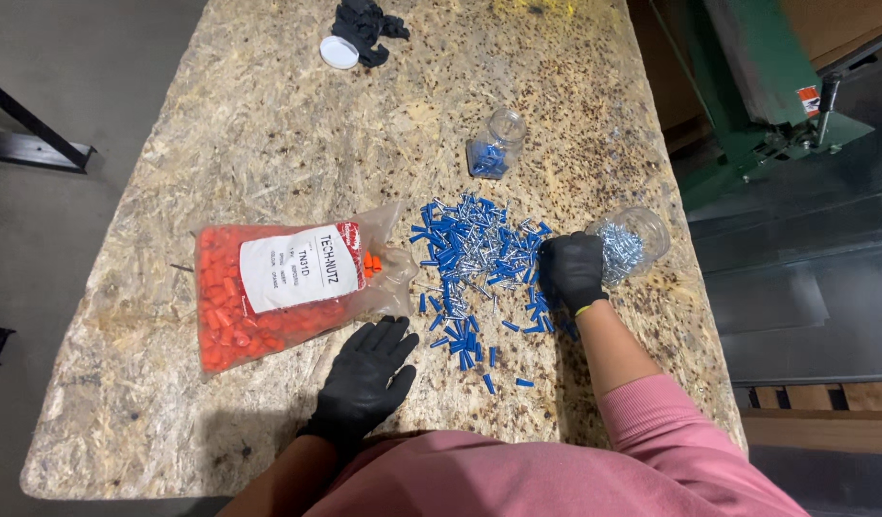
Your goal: The person sorts wall anchors and wire nuts by hand on a granite surface, placing the anchors into plastic containers.
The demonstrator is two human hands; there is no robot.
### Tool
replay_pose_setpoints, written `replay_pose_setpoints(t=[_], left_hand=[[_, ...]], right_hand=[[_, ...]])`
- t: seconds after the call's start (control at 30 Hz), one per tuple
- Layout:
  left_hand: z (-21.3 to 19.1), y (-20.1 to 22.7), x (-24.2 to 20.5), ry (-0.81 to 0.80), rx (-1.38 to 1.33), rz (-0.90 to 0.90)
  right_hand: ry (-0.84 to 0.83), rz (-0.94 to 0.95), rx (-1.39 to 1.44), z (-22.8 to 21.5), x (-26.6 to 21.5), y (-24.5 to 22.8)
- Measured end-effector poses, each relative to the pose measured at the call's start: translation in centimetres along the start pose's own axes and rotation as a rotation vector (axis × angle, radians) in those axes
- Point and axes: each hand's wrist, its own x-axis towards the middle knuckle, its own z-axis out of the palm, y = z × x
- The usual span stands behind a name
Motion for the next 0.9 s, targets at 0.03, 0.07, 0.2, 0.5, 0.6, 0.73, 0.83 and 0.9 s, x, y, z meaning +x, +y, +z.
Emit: replay_pose_setpoints(t=[0.03,0.07,0.2,0.5,0.6,0.73,0.83,0.9], left_hand=[[-0.1,0.0,0.1,0.001,0.001,0.001],[-0.3,0.1,0.2,0.002,0.003,0.003],[-0.3,0.1,0.2,0.017,-0.001,0.021],[-0.7,0.0,0.3,0.014,-0.007,0.049],[-0.2,0.0,0.4,0.036,0.014,0.062],[0.1,-0.3,0.1,0.003,0.031,0.036],[0.2,-0.4,0.0,0.015,0.040,0.040],[0.4,-0.5,-0.2,0.008,0.045,0.037]], right_hand=[[0.013,0.001,0.071,-0.9,-0.1,-0.3],[0.025,0.003,0.142,-1.9,-0.1,-0.6],[0.111,0.045,0.373,-2.7,-0.9,0.2],[0.083,0.546,0.498,-3.4,-0.8,10.8],[-0.081,0.652,0.303,-1.4,-2.0,14.5],[-0.066,0.650,0.236,-0.9,-3.3,14.7],[0.200,0.474,0.420,-3.4,-2.5,10.5],[0.309,0.362,0.606,-4.4,-2.2,6.4]])
